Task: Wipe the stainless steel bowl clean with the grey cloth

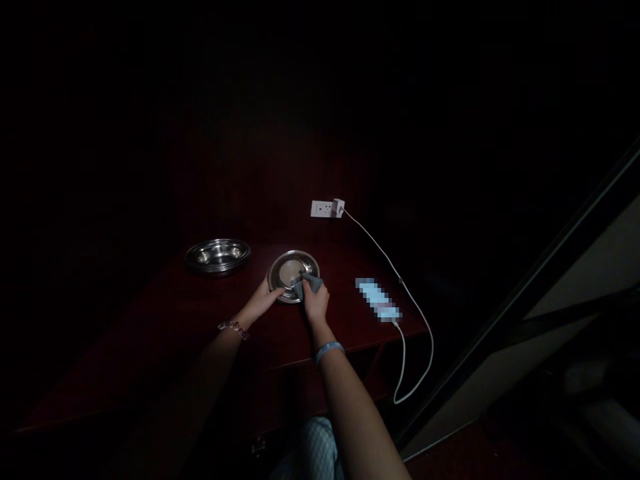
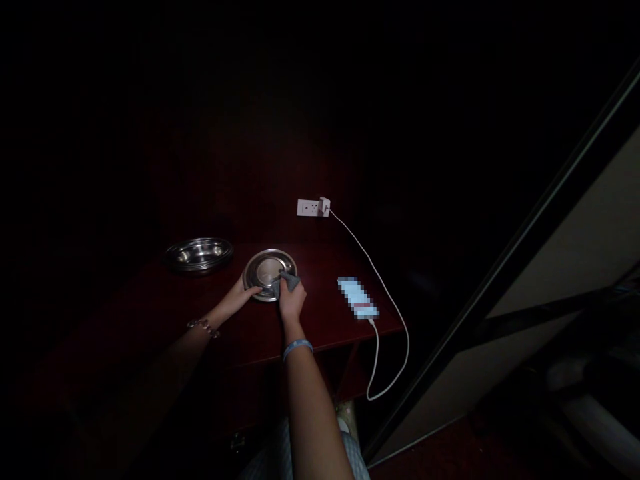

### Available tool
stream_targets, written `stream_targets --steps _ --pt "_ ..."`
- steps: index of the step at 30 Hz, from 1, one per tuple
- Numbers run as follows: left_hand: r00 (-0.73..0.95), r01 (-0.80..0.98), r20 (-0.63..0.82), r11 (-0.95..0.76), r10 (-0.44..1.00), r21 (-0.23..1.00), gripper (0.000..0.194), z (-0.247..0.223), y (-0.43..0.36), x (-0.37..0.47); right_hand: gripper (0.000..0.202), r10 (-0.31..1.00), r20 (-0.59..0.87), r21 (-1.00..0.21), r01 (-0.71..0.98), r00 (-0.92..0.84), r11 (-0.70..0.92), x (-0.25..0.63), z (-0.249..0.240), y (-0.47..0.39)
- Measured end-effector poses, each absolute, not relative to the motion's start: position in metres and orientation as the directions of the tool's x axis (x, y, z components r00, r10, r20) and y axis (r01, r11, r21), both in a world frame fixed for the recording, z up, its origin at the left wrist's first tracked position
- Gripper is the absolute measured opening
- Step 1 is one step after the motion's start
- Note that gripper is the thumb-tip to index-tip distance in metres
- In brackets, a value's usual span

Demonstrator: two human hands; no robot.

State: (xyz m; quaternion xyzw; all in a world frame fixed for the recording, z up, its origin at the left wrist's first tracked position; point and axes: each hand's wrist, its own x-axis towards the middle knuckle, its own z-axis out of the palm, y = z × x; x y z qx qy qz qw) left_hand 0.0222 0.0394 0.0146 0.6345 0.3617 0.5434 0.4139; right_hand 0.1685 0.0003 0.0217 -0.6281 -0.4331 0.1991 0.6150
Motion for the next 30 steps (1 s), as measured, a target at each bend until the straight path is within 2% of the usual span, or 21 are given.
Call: stream_targets --steps 2,5,10,15,19,21,25,30 --pt "0.099 -0.026 0.363 -0.362 0.927 0.932 0.066 0.019 0.038 0.021 0.022 0.796 0.282 -0.945 0.301 0.536 0.132 0.168 0.022 0.0" --pt "0.053 -0.039 0.318 -0.316 0.947 0.948 0.053 0.023 0.035 0.019 0.022 0.808 0.3 -0.937 0.313 0.506 0.152 0.168 0.022 -0.002" --pt "0.02 0.017 0.281 -0.281 0.96 0.96 0.039 0.019 0.036 0.016 0.023 0.81 0.325 -0.926 0.337 0.489 0.169 0.166 0.024 -0.004" --pt "0.077 0.064 0.348 -0.353 0.934 0.934 0.048 0.014 0.04 0.016 0.024 0.795 0.323 -0.932 0.317 0.514 0.175 0.166 0.025 -0.002" --pt "0.154 0.099 0.484 -0.501 0.861 0.86 0.071 0.017 0.037 0.018 0.024 0.785 0.31 -0.943 0.28 0.537 0.181 0.167 0.024 -0.001" --pt "0.193 0.129 0.499 -0.526 0.845 0.841 0.077 0.017 0.036 0.018 0.025 0.783 0.301 -0.946 0.273 0.545 0.173 0.167 0.024 -0.001" --pt "0.249 0.122 0.45 -0.489 0.858 0.864 0.066 0.013 0.038 0.019 0.028 0.798 0.294 -0.95 0.254 0.527 0.183 0.167 0.024 -0.002" --pt "0.214 0.054 0.456 -0.476 0.864 0.878 0.06 0.012 0.041 0.02 0.027 0.799 0.281 -0.956 0.23 0.532 0.183 0.167 0.025 -0.001"
